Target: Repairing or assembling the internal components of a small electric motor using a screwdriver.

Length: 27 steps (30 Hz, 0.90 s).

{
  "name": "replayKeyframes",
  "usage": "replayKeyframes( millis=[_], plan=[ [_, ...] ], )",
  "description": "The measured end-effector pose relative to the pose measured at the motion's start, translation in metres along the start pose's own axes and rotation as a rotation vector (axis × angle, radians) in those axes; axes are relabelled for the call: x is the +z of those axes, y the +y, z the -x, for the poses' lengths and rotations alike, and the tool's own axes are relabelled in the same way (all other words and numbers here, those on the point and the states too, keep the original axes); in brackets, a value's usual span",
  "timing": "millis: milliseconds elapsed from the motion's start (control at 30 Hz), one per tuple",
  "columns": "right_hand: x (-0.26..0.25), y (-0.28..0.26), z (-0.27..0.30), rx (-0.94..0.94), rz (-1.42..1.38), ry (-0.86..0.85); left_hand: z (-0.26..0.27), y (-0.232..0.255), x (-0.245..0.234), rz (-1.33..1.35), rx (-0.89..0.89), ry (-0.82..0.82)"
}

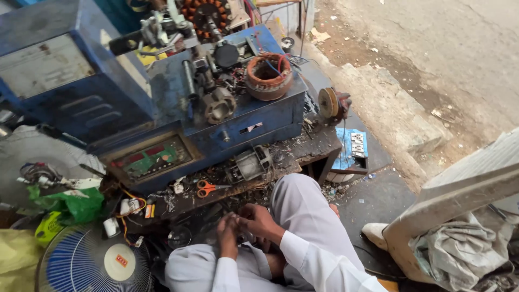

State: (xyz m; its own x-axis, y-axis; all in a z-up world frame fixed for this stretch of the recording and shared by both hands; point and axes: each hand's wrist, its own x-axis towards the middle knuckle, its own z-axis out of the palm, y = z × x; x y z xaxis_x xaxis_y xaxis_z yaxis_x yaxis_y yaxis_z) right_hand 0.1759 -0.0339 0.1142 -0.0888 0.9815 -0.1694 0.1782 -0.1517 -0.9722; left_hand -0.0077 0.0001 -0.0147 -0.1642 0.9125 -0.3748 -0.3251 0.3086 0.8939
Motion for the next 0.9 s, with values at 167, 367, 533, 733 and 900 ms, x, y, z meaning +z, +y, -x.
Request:
replayKeyframes(
  millis=[167,367,533,733,900],
  plan=[
    [0.011,0.02,-0.011,-0.047,0.063,-0.044,-0.034,-0.036,-0.006,-0.022,-0.034,-0.061],
    [0.013,0.031,-0.014,-0.179,0.078,0.058,-0.028,-0.041,-0.006,-0.03,0.078,-0.03],
    [0.022,0.025,-0.002,-0.138,0.129,0.031,-0.029,-0.044,-0.01,-0.051,0.128,-0.009],
    [0.027,0.009,0.013,-0.181,0.128,-0.012,0.005,0.102,0.052,-0.391,0.594,0.049],
    [0.023,-0.013,0.018,-0.11,0.111,-0.139,0.0,0.282,0.153,-0.7,1.037,0.085]
  ],
)
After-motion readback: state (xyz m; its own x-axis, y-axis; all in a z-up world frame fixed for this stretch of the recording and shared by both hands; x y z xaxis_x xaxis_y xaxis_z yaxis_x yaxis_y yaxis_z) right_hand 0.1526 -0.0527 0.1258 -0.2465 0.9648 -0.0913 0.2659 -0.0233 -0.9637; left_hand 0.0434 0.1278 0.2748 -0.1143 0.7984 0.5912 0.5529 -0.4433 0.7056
